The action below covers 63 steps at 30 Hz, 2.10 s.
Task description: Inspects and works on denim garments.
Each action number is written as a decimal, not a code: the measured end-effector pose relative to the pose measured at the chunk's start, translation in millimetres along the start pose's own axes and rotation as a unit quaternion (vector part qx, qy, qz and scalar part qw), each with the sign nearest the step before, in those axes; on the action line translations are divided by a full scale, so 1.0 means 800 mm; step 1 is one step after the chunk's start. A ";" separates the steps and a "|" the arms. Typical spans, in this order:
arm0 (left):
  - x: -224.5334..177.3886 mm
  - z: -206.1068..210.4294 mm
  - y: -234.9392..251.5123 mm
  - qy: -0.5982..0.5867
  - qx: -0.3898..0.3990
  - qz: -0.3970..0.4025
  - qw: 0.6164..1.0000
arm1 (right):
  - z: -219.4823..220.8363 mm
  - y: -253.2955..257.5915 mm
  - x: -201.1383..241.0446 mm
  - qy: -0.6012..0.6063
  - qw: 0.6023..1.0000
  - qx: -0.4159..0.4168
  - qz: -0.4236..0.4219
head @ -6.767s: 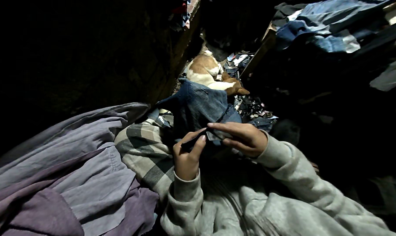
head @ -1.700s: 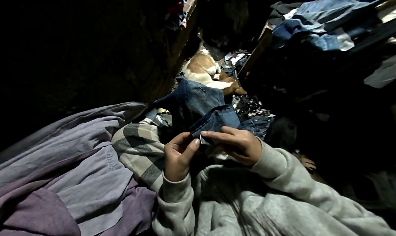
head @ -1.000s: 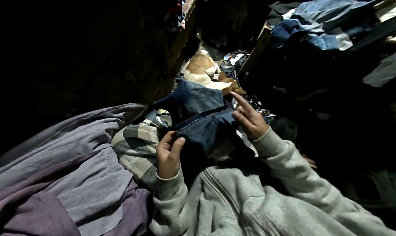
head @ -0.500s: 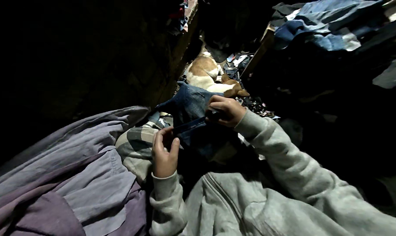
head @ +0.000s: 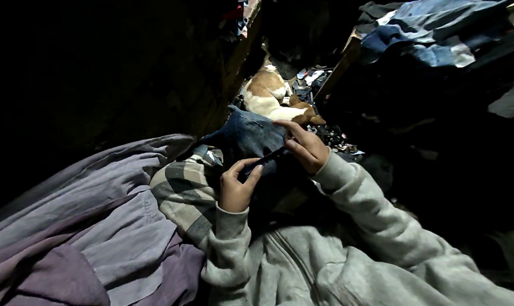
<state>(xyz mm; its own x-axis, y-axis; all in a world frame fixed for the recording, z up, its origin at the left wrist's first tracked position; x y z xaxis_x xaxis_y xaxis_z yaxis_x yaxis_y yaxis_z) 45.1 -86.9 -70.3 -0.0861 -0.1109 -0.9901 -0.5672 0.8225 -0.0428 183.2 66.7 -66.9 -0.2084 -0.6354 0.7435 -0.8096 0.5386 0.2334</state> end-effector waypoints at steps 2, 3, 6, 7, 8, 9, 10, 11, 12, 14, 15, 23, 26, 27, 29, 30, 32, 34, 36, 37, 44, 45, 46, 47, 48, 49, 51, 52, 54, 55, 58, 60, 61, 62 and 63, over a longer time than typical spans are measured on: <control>-0.001 0.004 -0.001 -0.047 -0.012 -0.001 0.999 | 0.001 -0.014 0.007 0.017 1.000 0.007 0.017; -0.002 0.005 -0.002 -0.060 -0.020 -0.003 0.998 | 0.001 -0.021 0.012 0.019 0.999 0.017 0.024; -0.005 0.006 -0.007 -0.084 -0.030 -0.015 0.996 | 0.005 -0.036 0.023 0.024 0.998 0.048 0.040; -0.005 0.005 -0.010 -0.091 -0.030 -0.016 0.995 | 0.006 -0.040 0.027 0.022 0.997 0.057 0.041; -0.005 0.005 -0.012 -0.099 -0.031 -0.016 0.994 | 0.006 -0.044 0.031 0.018 0.997 0.063 0.036; -0.006 0.005 -0.014 -0.106 -0.030 -0.012 0.994 | 0.006 -0.046 0.034 0.017 0.997 0.071 0.028; -0.006 0.006 -0.016 -0.109 -0.030 -0.007 0.994 | 0.006 -0.049 0.037 0.016 0.997 0.079 0.019; -0.007 0.006 -0.018 -0.109 -0.028 0.000 0.994 | 0.007 -0.051 0.040 0.014 0.996 0.085 0.008; -0.007 0.006 -0.020 -0.109 -0.027 0.007 0.994 | 0.007 -0.052 0.041 0.010 0.996 0.084 -0.004; -0.008 0.007 -0.022 -0.103 -0.028 0.024 0.994 | 0.009 -0.055 0.042 0.002 0.996 0.082 -0.020; -0.008 0.008 -0.023 -0.099 -0.030 0.032 0.994 | 0.009 -0.056 0.041 0.001 0.997 0.079 -0.025; -0.008 0.013 -0.029 -0.026 -0.061 0.072 0.995 | 0.019 -0.062 0.041 -0.023 0.999 0.030 -0.034; -0.007 0.013 -0.028 -0.041 -0.057 0.066 0.995 | 0.021 -0.064 0.036 -0.013 1.000 -0.001 -0.023; -0.008 0.013 -0.028 -0.045 -0.055 0.056 0.996 | 0.021 -0.064 0.032 -0.007 1.000 -0.016 -0.017; -0.007 0.011 -0.028 -0.056 -0.053 0.037 0.996 | 0.018 -0.064 0.020 0.012 0.999 -0.037 0.003; -0.006 0.010 -0.027 -0.061 -0.052 0.030 0.996 | 0.016 -0.064 0.015 0.018 0.999 -0.040 0.011; -0.004 0.009 -0.026 -0.070 -0.046 0.015 0.996 | 0.012 -0.063 0.006 0.033 0.999 -0.027 0.025; -0.002 0.009 -0.025 -0.076 -0.037 0.007 0.996 | 0.009 -0.064 0.004 0.050 0.998 0.004 0.030; -0.001 0.010 -0.025 -0.076 -0.035 0.002 0.996 | 0.011 -0.064 0.007 0.069 0.997 0.030 0.017; -0.001 0.010 -0.025 -0.076 -0.032 -0.001 0.997 | 0.011 -0.064 0.010 0.077 0.996 0.044 0.008; -0.002 0.009 -0.027 -0.094 -0.007 0.015 0.995 | 0.019 -0.062 0.020 0.047 0.995 0.090 -0.019; -0.002 0.009 -0.027 -0.094 -0.006 0.018 0.995 | 0.019 -0.062 0.021 0.034 0.996 0.085 -0.024; -0.001 0.009 -0.027 -0.094 -0.004 0.020 0.995 | 0.020 -0.062 0.022 0.018 0.997 0.075 -0.029; 0.000 0.009 -0.026 -0.094 -0.004 0.021 0.995 | 0.020 -0.062 0.023 -0.002 0.997 0.063 -0.032; 0.000 0.009 -0.026 -0.096 -0.003 0.021 0.995 | 0.021 -0.063 0.024 -0.022 0.998 0.051 -0.033; 0.000 0.010 -0.026 -0.098 -0.004 0.017 0.995 | 0.022 -0.062 0.024 -0.036 0.998 0.037 -0.035; -0.002 0.010 -0.027 -0.102 -0.009 0.008 0.995 | 0.023 -0.062 0.021 -0.045 0.998 0.015 -0.036; -0.002 0.010 -0.026 -0.103 -0.009 0.004 0.995 | 0.023 -0.062 0.019 -0.042 0.999 0.006 -0.034; -0.002 0.009 -0.025 -0.105 -0.007 -0.006 0.994 | 0.021 -0.059 0.010 -0.027 0.999 -0.018 -0.023; 0.000 0.008 -0.025 -0.107 -0.006 -0.011 0.994 | 0.019 -0.058 0.003 -0.018 0.999 -0.032 -0.015; 0.005 0.003 -0.021 -0.080 -0.003 -0.027 0.996 | 0.011 -0.055 -0.021 0.009 0.999 -0.040 0.033; 0.011 -0.004 -0.017 -0.012 0.005 -0.022 1.000 | 0.003 -0.054 -0.025 0.024 0.997 -0.025 0.075; 0.012 -0.007 -0.015 0.028 0.009 -0.010 1.000 | 0.002 -0.054 -0.024 0.025 0.995 -0.034 0.091; 0.012 -0.009 -0.013 0.067 0.013 0.000 0.998 | 0.003 -0.055 -0.024 0.026 0.994 -0.036 0.099; 0.011 -0.010 -0.012 0.105 0.019 0.011 0.994 | 0.003 -0.055 -0.023 0.030 0.994 -0.026 0.103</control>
<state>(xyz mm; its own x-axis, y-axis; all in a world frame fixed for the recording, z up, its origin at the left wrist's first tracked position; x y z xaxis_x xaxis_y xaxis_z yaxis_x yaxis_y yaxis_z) 43.4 -100.1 -77.4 -0.2689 -0.2042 -0.9413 -0.5331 0.8455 -0.0311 221.3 53.1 -92.4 -0.3318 -0.4761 0.8144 -0.7234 0.6825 0.1043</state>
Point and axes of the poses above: each hand's wrist, its own y-axis towards the middle knuckle, its own z-axis out of the palm, x = y × z, the point moved 2 cm from there along y, towards the middle knuckle, and after that the axes turned 1 degree about z, right-handed, at the moved point
